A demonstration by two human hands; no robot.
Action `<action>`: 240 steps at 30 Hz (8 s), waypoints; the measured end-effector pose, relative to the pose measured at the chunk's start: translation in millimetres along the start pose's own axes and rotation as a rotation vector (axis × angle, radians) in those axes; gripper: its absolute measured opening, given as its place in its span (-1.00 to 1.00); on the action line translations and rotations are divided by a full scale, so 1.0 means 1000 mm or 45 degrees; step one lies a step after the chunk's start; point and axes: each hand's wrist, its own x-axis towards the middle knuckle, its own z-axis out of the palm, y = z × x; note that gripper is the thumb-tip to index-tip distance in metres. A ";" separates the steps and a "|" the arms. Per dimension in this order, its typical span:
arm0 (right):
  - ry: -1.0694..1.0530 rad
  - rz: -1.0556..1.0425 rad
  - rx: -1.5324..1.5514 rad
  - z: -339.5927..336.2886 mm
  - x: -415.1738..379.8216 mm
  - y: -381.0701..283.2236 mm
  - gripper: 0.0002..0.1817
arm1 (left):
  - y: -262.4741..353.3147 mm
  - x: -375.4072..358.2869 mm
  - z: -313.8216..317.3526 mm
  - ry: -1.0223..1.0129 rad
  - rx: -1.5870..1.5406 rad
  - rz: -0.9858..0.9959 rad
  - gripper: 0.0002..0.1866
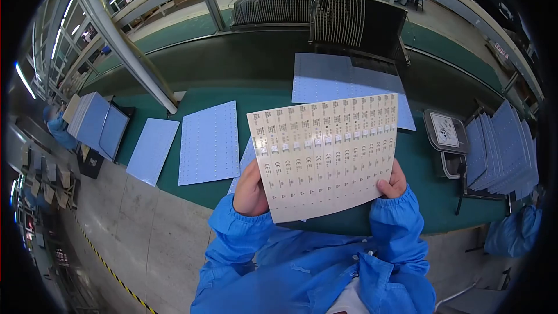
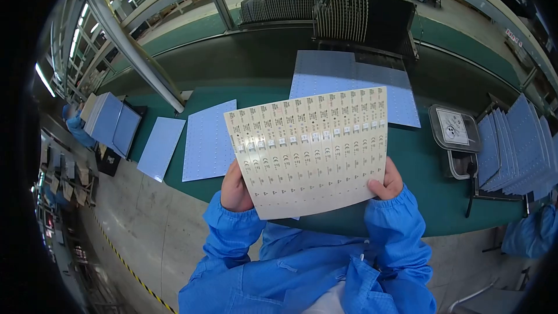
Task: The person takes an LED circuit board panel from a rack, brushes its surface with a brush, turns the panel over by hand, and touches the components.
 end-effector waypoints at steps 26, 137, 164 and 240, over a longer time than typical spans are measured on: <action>0.148 -0.833 -1.737 -0.018 -0.013 -0.046 -0.19 | -0.011 0.001 0.037 0.001 0.122 0.211 -0.44; -0.084 -0.894 -1.579 0.111 0.042 -0.082 -0.54 | -0.027 0.004 0.062 0.059 0.259 0.348 -0.20; 0.085 -1.188 -1.042 0.112 0.027 -0.065 -0.82 | -0.027 -0.003 0.048 -0.008 0.412 0.431 -0.39; -0.444 -0.910 -1.498 0.088 0.003 -0.064 -0.71 | -0.007 0.039 0.041 0.130 0.118 0.217 -0.40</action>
